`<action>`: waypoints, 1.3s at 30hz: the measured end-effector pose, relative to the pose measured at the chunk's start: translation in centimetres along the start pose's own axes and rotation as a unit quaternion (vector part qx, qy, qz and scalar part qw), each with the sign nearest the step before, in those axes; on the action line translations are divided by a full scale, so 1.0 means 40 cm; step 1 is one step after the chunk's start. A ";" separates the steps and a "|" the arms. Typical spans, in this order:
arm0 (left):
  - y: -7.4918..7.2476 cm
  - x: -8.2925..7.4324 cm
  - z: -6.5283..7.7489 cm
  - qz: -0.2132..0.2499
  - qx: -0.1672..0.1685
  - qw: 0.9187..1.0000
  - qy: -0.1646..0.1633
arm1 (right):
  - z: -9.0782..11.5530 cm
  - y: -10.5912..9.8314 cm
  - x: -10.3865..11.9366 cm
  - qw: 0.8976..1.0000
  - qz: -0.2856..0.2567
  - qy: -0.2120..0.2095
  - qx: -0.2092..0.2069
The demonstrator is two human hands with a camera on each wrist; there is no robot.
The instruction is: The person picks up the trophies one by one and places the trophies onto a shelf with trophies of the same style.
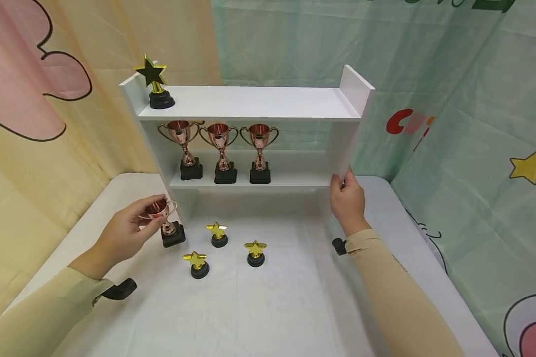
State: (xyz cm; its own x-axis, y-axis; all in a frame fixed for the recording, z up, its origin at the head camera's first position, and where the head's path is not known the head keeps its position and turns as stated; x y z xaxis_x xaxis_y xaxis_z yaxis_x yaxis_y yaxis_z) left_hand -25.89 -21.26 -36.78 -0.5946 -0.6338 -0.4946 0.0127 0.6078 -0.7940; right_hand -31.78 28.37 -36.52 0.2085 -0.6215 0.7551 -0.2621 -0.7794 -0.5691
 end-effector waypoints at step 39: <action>0.021 -0.192 -0.153 0.062 0.075 0.994 0.055 | 0.006 0.007 -0.002 1.000 -0.025 0.004 0.014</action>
State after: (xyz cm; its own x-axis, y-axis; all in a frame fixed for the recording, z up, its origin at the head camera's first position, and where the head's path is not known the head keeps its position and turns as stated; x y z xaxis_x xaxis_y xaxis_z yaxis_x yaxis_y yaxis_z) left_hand -26.24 -12.93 -31.49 -0.6658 -0.4974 -0.5561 0.2057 0.5941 -0.7776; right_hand -31.66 28.20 -36.82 0.2136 -0.5810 0.7853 -0.2249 -0.8115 -0.5393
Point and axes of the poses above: each hand's wrist, its own z-axis away from the middle knuckle, its own y-axis out of the palm, x = y × z, the point moved 3 cm from there along -z, towards the middle knuckle, and after that the axes turned 15 degrees about x, right-handed, at the moved point
